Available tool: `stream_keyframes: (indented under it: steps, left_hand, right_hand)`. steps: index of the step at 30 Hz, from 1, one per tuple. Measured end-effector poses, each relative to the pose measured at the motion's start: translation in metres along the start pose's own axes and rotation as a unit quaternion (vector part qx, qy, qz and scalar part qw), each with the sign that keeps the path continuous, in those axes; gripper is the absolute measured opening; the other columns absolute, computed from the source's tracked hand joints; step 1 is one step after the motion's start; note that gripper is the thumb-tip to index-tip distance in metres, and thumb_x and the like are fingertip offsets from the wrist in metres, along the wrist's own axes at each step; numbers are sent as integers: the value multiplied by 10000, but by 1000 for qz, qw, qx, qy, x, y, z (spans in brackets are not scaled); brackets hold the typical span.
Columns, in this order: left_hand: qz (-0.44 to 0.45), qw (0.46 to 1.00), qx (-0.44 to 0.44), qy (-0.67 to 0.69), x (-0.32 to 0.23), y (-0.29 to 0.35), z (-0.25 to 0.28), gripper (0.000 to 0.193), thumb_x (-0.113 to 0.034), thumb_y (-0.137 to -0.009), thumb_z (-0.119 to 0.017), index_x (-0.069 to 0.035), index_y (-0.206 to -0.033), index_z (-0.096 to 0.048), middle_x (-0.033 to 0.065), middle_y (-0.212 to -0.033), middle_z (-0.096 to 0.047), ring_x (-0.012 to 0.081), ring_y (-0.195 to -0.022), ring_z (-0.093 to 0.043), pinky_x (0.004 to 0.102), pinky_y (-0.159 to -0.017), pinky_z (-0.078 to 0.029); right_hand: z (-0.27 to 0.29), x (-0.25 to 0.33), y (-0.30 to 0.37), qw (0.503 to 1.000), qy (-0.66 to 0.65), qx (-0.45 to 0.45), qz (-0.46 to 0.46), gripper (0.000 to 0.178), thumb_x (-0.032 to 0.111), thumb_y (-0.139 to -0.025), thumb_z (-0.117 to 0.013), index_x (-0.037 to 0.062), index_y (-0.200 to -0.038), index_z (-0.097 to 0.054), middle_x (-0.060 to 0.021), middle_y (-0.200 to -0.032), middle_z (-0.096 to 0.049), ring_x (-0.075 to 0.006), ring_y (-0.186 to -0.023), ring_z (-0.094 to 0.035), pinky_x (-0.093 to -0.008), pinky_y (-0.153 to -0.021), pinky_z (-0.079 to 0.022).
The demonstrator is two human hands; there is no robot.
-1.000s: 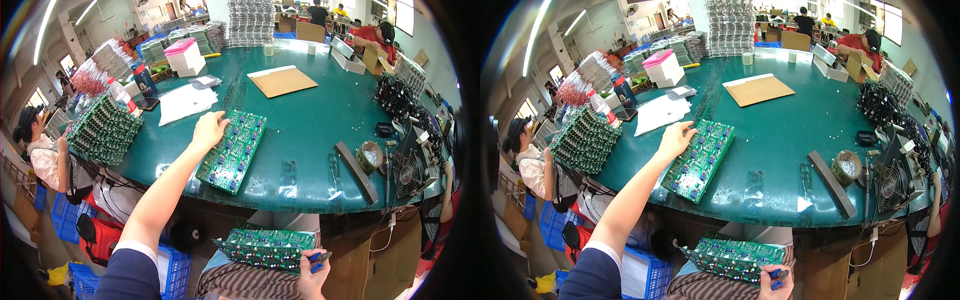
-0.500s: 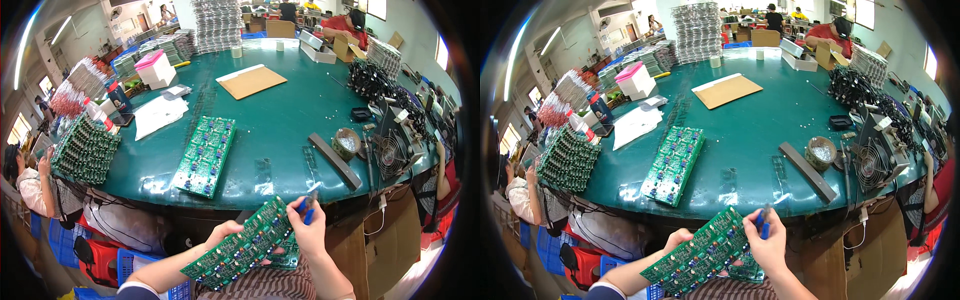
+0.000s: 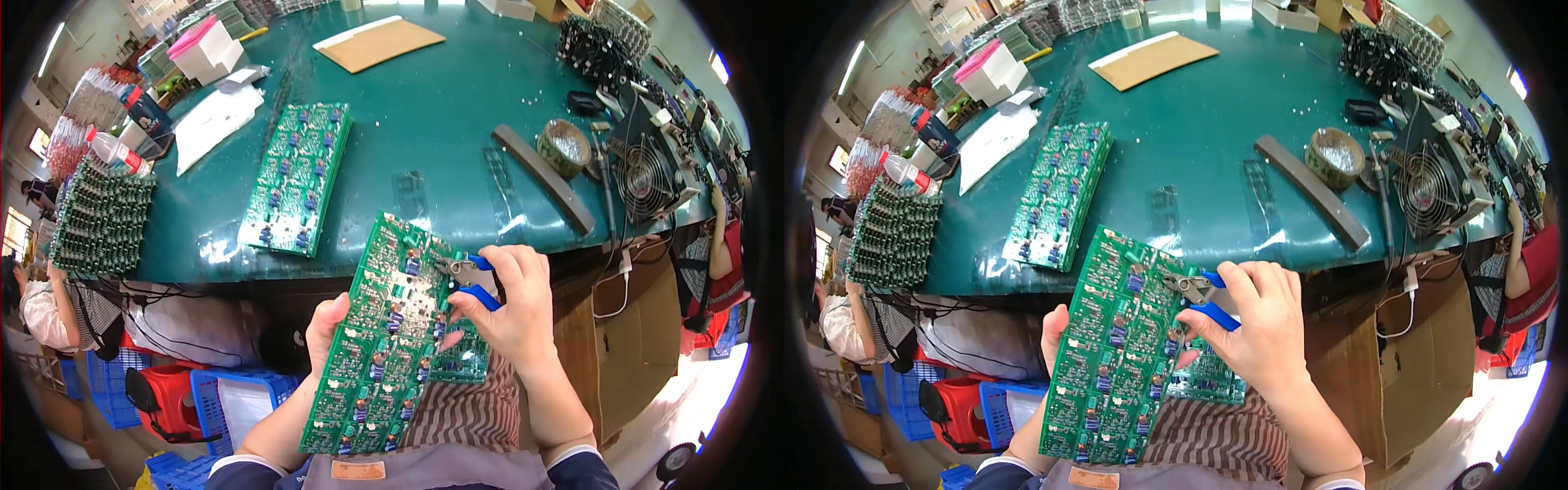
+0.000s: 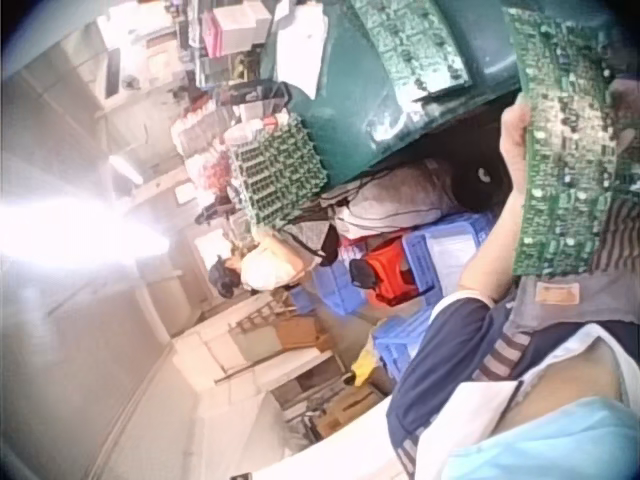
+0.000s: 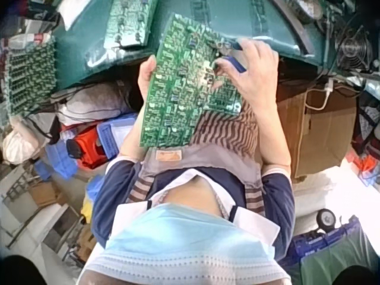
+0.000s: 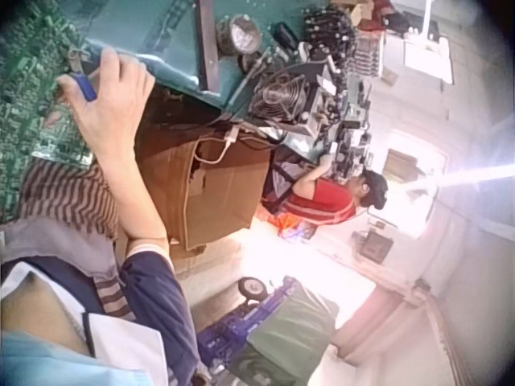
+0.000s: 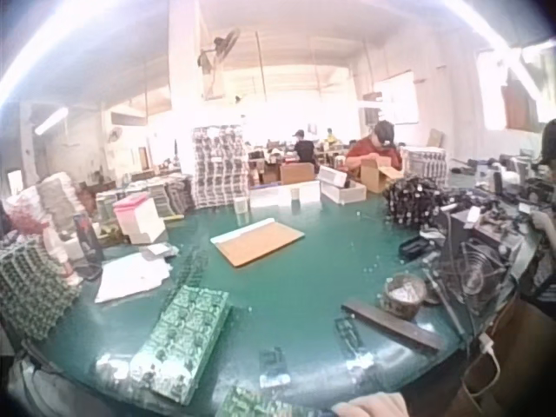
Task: The person trims component leads on circuit boards using wire cutters, placing the trimmed circuit boards onto a stack on the table.
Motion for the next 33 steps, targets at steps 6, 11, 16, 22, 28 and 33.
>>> stream_keyframes:
  steps: [6, 11, 16, 22, 28, 33]
  left_hand:
    - [-24, 998, -44, -30, 3, 4, 4, 964, -691, -856, -503, -19, -1519, -304, 282, -1466, -413, 440, -1282, -499, 671, -1091, -356]
    - [-24, 999, -45, -10, 3, 9, 6, 975, -703, -861, -507, -23, -1526, -291, 286, -1480, -396, 446, -1289, -493, 656, -1102, -356]
    - [-10, 999, -43, -20, 10, 10, 3, 942, -694, -880, -485, -32, -1525, -300, 285, -1474, -406, 466, -1270, -508, 666, -1088, -371]
    - [5, 998, 10, 54, 7, 9, 7, 770, -513, -941, -468, 11, -1490, -339, 242, -1457, -450, 380, -1304, -506, 613, -1155, -322]
    - [-6, 998, -22, 62, 7, 6, 12, 825, -598, -933, -452, -12, -1500, -329, 276, -1450, -439, 427, -1274, -516, 653, -1103, -357]
    - [-13, 996, -54, 73, 8, 7, 14, 901, -674, -910, -445, -27, -1519, -298, 309, -1449, -418, 476, -1247, -522, 688, -1056, -389]
  right_hand:
    - [-2, 5, 3, 1000, 16, 7, 5, 621, 518, -694, -798, 79, -1098, -626, -57, -950, -589, -255, -896, -558, -400, -830, -388]
    - [-4, 8, 2, 1000, 15, -7, 17, 611, 518, -666, -816, 78, -1051, -641, -45, -883, -603, -244, -824, -576, -375, -744, -416]
    - [1, 1, 5, 999, -10, -34, 12, 543, 450, -629, -879, 76, -951, -652, -18, -755, -630, -218, -691, -599, -345, -610, -443]
    - [-3, 2, 2, 998, -32, -43, -16, 446, 383, -647, -894, 77, -852, -643, -20, -692, -635, -227, -635, -619, -341, -596, -483]
    - [-6, 2, 6, 998, -33, -33, -30, 446, 381, -643, -895, 70, -838, -642, -23, -677, -627, -230, -617, -614, -336, -580, -485]
    - [-2, 7, 2, 998, 5, -63, 22, 469, 358, -622, -887, 65, -900, -650, -31, -783, -640, -231, -713, -591, -353, -653, -447]
Point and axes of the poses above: each hand's wrist, its own y-axis away from the middle knuckle, its own z-axis out of the back of the hand, x = y × z, the point moved 7 cm from there along -y, towards the middle knuckle
